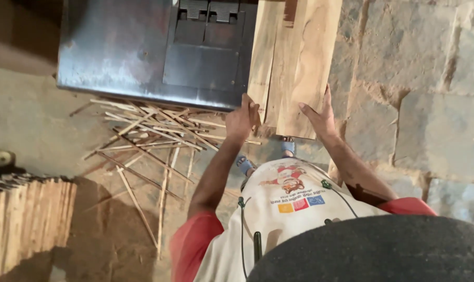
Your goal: Organizing and inspecting wooden boards at a woodworking station.
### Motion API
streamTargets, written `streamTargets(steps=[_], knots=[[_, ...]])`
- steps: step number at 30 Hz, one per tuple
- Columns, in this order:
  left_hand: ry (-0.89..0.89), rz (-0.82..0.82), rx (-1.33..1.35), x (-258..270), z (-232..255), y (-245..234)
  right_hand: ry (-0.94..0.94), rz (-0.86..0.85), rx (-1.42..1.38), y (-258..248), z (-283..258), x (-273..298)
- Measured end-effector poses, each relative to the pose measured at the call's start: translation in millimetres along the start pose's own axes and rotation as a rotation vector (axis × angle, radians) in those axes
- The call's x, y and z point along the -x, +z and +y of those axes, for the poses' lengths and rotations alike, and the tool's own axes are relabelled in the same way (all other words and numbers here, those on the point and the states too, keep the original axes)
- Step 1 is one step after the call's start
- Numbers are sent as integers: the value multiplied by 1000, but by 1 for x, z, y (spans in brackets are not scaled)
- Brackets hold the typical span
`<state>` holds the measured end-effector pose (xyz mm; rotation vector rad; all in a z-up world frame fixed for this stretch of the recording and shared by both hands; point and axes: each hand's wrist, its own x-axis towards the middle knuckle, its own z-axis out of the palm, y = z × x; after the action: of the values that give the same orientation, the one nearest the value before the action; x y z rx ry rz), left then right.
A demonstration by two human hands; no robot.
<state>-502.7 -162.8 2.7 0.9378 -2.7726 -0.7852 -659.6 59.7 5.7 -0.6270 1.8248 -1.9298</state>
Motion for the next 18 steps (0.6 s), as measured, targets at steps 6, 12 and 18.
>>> streamTargets(steps=[6, 12, 18], knots=[[47, 12, -30, -8, -5, 7, 94, -2, -56, 4, -15, 3], [35, -29, -143, 4, 33, -69, 95, 38, -30, 3, -9, 4], [355, 231, 33, -26, -28, -9, 94, 44, 20, 0, -4, 1]])
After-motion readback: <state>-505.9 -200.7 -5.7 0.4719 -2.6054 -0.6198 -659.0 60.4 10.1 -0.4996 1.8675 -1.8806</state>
